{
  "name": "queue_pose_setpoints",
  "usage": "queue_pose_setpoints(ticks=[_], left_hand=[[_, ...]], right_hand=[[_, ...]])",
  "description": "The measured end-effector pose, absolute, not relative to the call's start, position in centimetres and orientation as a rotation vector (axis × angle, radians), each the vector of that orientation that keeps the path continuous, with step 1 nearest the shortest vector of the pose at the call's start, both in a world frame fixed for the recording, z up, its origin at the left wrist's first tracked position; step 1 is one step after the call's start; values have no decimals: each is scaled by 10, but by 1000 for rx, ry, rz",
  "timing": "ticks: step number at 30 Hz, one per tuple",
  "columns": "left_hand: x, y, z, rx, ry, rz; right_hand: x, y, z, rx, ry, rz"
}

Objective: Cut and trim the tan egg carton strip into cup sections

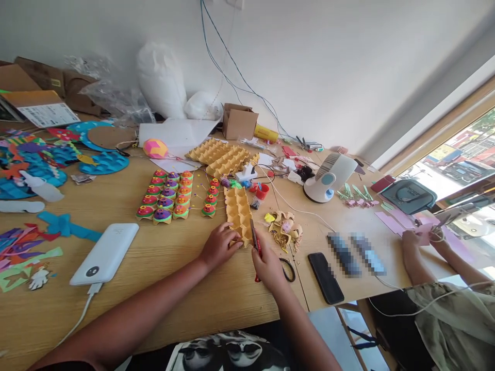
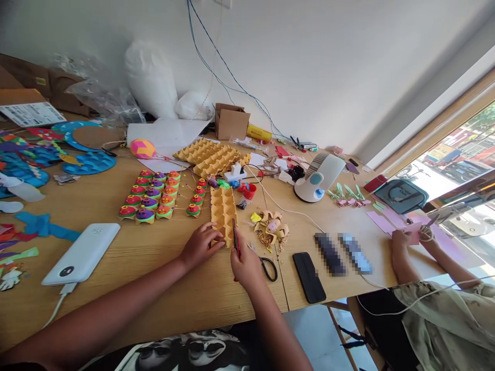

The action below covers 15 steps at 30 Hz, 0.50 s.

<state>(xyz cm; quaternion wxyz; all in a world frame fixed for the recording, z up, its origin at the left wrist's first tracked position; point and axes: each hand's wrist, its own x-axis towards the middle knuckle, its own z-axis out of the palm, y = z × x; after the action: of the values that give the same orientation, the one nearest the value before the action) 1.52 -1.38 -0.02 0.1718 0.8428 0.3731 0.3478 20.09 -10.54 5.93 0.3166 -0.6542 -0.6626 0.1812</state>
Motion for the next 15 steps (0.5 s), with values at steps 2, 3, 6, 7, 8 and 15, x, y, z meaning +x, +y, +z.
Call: queue_pose_setpoints(ticks=[2,3,6,7,8,15], left_hand=[[15,-14,1,2394,1061,979],[14,-14,1,2390,1067,981],[13,-13,0,2374,1064,985],[13,-13,0,2376,1049,973],[13,-13,-1,2378,1035,960],[14,-10,-2,2369,1032,926]], right_hand=[[197,-113,54,-1811,-1813,532],[195,-115,54,-1850,-1842,546],[194,-120,57,-1898,-1898,502],[194,-121,58,-1899,-1917,487],[194,-122,58,-1899,-1938,477],[195,-132,52,-1896,-1974,473]])
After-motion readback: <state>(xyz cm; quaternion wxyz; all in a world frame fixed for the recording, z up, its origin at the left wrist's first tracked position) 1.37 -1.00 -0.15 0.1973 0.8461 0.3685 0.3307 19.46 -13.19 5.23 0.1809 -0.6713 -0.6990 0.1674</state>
